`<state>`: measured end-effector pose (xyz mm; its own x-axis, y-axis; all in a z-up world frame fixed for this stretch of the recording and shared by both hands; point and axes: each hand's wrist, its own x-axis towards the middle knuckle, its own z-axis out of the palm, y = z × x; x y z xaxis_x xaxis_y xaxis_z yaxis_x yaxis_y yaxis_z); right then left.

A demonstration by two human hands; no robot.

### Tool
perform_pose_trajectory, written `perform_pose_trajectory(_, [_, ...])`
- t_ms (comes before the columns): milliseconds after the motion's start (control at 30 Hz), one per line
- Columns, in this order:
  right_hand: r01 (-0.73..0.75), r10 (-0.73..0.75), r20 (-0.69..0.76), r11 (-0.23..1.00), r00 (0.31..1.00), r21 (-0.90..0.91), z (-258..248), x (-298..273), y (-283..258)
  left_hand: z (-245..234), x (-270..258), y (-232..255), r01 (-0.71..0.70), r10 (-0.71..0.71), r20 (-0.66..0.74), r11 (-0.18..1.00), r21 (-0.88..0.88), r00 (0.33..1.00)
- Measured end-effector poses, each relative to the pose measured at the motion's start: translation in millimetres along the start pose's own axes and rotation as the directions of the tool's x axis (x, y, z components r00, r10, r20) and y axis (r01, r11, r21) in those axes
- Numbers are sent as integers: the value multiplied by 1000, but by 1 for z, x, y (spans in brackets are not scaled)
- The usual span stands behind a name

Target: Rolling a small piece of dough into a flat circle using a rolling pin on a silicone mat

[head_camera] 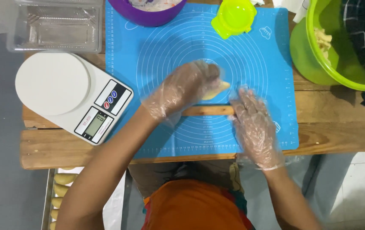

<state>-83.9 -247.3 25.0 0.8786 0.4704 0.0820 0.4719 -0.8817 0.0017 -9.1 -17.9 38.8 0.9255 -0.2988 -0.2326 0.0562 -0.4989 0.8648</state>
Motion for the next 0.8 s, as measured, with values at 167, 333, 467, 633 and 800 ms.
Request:
perform_pose_trajectory(167, [72, -50, -160, 988, 986, 136, 8, -1, 8, 15, 14, -38, -137, 210, -297, 959, 249, 932])
perform_pose_trajectory(333, [38, -14, -152, 988, 988, 151, 17, 10, 20, 9, 9, -52, 81, 420, -512, 708, 701, 750])
perform_pose_trajectory(467, [35, -36, -143, 999, 989, -13, 10, 30, 23, 19, 2, -51, 98, 480, -493, 637, 765, 726])
perform_pose_trajectory(633, [147, -113, -182, 970, 977, 192, 14, 59, 26, 10, 0, -42, 81, 254, -285, 598, 797, 924])
perform_pose_trajectory(800, [51, -30, -150, 989, 988, 141, 27, 86, 36, 2, 47, -61, 2, 404, -317, 615, 789, 858])
